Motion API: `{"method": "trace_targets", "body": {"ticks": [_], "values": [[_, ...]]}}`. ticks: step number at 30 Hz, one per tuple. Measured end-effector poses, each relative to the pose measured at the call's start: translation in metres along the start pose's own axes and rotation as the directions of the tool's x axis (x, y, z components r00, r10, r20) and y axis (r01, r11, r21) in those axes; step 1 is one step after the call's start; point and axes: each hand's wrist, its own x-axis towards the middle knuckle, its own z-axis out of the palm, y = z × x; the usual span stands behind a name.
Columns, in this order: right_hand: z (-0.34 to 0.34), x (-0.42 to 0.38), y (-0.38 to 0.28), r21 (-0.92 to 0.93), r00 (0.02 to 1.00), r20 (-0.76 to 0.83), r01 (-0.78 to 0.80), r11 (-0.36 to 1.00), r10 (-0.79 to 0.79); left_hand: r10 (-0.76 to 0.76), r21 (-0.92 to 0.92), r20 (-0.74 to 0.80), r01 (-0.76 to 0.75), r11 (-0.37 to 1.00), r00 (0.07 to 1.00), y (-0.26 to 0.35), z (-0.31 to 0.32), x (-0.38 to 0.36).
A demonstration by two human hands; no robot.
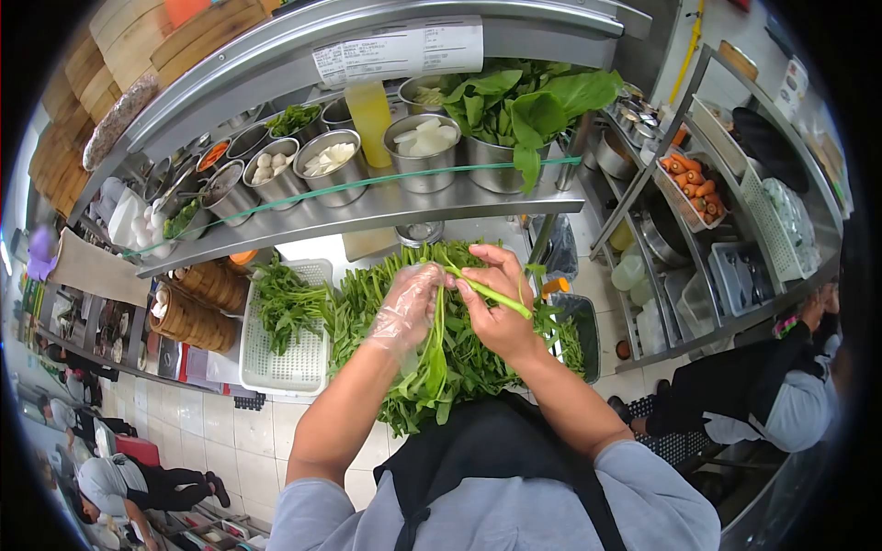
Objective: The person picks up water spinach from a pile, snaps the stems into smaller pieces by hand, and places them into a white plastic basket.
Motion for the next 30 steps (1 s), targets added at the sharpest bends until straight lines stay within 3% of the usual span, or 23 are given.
{"method": "trace_targets", "body": {"ticks": [3, 5, 7, 8, 9, 11, 12, 15, 17, 18, 19, 20, 21, 22, 23, 25, 26, 27, 29, 30], "values": [[0.000, -0.003, -0.001, 0.025, 0.994, -0.061, 0.093, 0.995, -0.091, -0.091, -0.166, -0.059, 0.080, 0.983, 0.994, -0.009, -0.013, 0.009], [-0.001, -0.009, 0.002, 0.061, 0.982, -0.125, 0.147, 0.987, -0.139, -0.037, -0.310, -0.259, -0.046, 0.950, 0.965, -0.008, -0.026, 0.017], [-0.004, -0.018, 0.007, 0.379, 0.951, 0.100, -0.307, 0.873, 0.291, -0.022, -0.289, -0.268, -0.059, 0.956, 0.963, 0.008, -0.022, 0.001], [-0.005, -0.018, 0.010, 0.250, 0.871, 0.232, -0.485, 0.838, 0.434, -0.007, -0.169, -0.178, -0.023, 0.985, 0.984, 0.018, -0.016, -0.009], [-0.005, -0.014, 0.005, 0.250, 0.870, 0.229, -0.485, 0.838, 0.436, -0.005, -0.044, -0.085, 0.001, 0.999, 0.996, 0.022, -0.013, -0.016], [0.000, -0.003, -0.010, 0.023, 0.745, 0.427, -0.576, 0.817, 0.513, 0.054, -0.001, -0.017, -0.054, 0.999, 0.998, 0.012, -0.016, -0.017], [0.011, -0.006, -0.003, 0.122, 0.831, 0.385, -0.476, 0.871, 0.401, 0.028, 0.020, -0.010, -0.028, 0.999, 1.000, 0.011, -0.012, -0.018], [0.010, -0.012, 0.005, 0.145, 0.794, 0.424, -0.535, 0.832, 0.436, -0.005, 0.069, -0.008, 0.006, 0.998, 1.000, 0.018, -0.007, -0.024], [0.004, -0.012, 0.014, 0.109, 0.753, 0.489, -0.553, 0.826, 0.440, 0.105, 0.208, 0.032, -0.110, 0.972, 0.994, 0.025, 0.001, -0.034], [0.001, -0.011, 0.017, 0.071, 0.708, 0.549, -0.569, 0.819, 0.444, 0.232, 0.378, 0.077, -0.244, 0.893, 0.970, 0.019, -0.002, -0.029], [0.000, -0.011, 0.019, 0.070, 0.706, 0.550, -0.572, 0.818, 0.446, 0.229, 0.377, 0.076, -0.241, 0.894, 0.970, 0.016, -0.009, -0.027], [-0.002, -0.011, 0.019, 0.064, 0.690, 0.595, -0.551, 0.832, 0.412, 0.369, 0.608, 0.229, -0.429, 0.669, 0.901, 0.015, -0.017, -0.025], [-0.004, -0.009, 0.019, 0.058, 0.672, 0.637, -0.530, 0.846, 0.378, 0.437, 0.740, 0.412, -0.574, 0.352, 0.799, 0.017, -0.019, -0.026], [-0.007, -0.004, 0.014, -0.058, 0.592, 0.683, -0.539, 0.840, 0.427, 0.510, 0.774, 0.496, -0.624, 0.108, 0.703, 0.014, -0.020, -0.031], [-0.008, -0.005, 0.012, -0.060, 0.590, 0.683, -0.543, 0.838, 0.431, 0.507, 0.773, 0.496, -0.624, 0.111, 0.705, 0.011, -0.023, -0.034], [-0.004, -0.011, 0.006, -0.173, 0.677, 0.611, -0.392, 0.903, 0.411, 0.389, 0.856, 0.475, -0.517, 0.002, 0.789, 0.021, -0.019, -0.042], [-0.003, -0.016, 0.005, -0.120, 0.751, 0.547, -0.368, 0.922, 0.371, 0.303, 0.914, 0.361, -0.399, 0.075, 0.882, 0.034, -0.009, -0.051], [-0.005, -0.016, 0.007, -0.121, 0.750, 0.546, -0.371, 0.921, 0.373, 0.301, 0.914, 0.361, -0.400, 0.076, 0.883, 0.032, -0.012, -0.050], [-0.015, -0.008, 0.017, -0.112, 0.776, 0.359, -0.517, 0.849, 0.520, 0.359, 0.806, 0.557, -0.592, -0.016, 0.749, 0.024, -0.031, -0.044], [-0.025, -0.006, 0.032, -0.065, 0.745, 0.369, -0.576, 0.815, 0.556, 0.420, 0.749, 0.621, -0.658, -0.071, 0.662, 0.020, -0.048, -0.038]]}}
